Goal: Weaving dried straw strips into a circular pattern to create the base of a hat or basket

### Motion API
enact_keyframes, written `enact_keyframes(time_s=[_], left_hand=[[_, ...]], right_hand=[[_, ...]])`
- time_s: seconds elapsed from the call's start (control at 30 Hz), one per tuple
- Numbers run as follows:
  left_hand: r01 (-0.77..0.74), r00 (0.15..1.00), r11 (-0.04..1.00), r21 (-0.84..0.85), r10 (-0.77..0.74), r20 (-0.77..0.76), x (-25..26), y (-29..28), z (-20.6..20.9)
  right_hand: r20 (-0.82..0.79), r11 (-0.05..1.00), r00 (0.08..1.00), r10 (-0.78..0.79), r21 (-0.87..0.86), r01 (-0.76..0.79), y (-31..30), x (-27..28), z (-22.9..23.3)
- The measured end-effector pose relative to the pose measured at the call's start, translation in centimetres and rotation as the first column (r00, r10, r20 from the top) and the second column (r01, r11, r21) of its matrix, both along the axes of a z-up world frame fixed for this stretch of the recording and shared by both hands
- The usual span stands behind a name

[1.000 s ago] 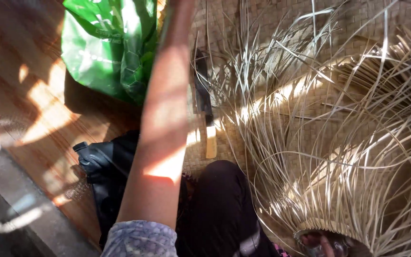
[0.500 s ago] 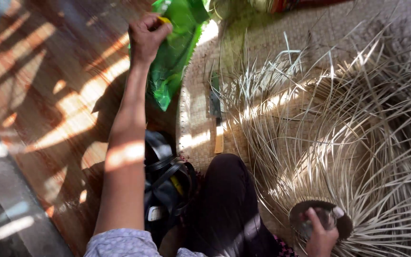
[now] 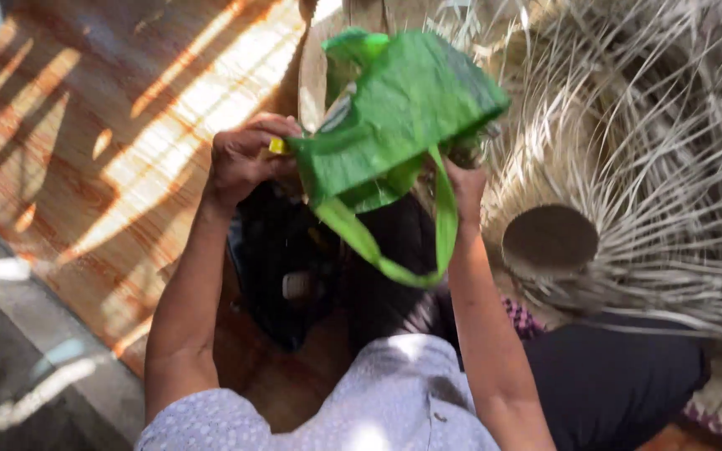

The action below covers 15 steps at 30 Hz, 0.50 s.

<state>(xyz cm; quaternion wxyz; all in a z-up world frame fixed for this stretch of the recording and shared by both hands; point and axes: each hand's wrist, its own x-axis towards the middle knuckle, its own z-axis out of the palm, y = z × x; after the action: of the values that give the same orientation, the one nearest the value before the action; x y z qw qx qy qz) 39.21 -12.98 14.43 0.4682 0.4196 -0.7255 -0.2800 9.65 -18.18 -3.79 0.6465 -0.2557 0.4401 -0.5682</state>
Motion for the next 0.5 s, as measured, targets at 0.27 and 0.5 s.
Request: enact_keyframes(time_s=[0.27, 0.5], left_hand=[[-0.297, 0.952, 0.941, -0.163, 0.305, 0.025, -3.0, 5.2, 8.1], [0.589, 0.806, 0.808, 0.009, -0.588, 0.066, -12.6, 4.8, 8.6]], right_hand=[[0.045, 0.967, 0.993, -0.110, -0.226, 0.118, 4.9, 2.7, 1.0], [0.259, 0.915, 0.951, 0.168, -0.399, -0.053, 6.1, 2.2, -12.5]])
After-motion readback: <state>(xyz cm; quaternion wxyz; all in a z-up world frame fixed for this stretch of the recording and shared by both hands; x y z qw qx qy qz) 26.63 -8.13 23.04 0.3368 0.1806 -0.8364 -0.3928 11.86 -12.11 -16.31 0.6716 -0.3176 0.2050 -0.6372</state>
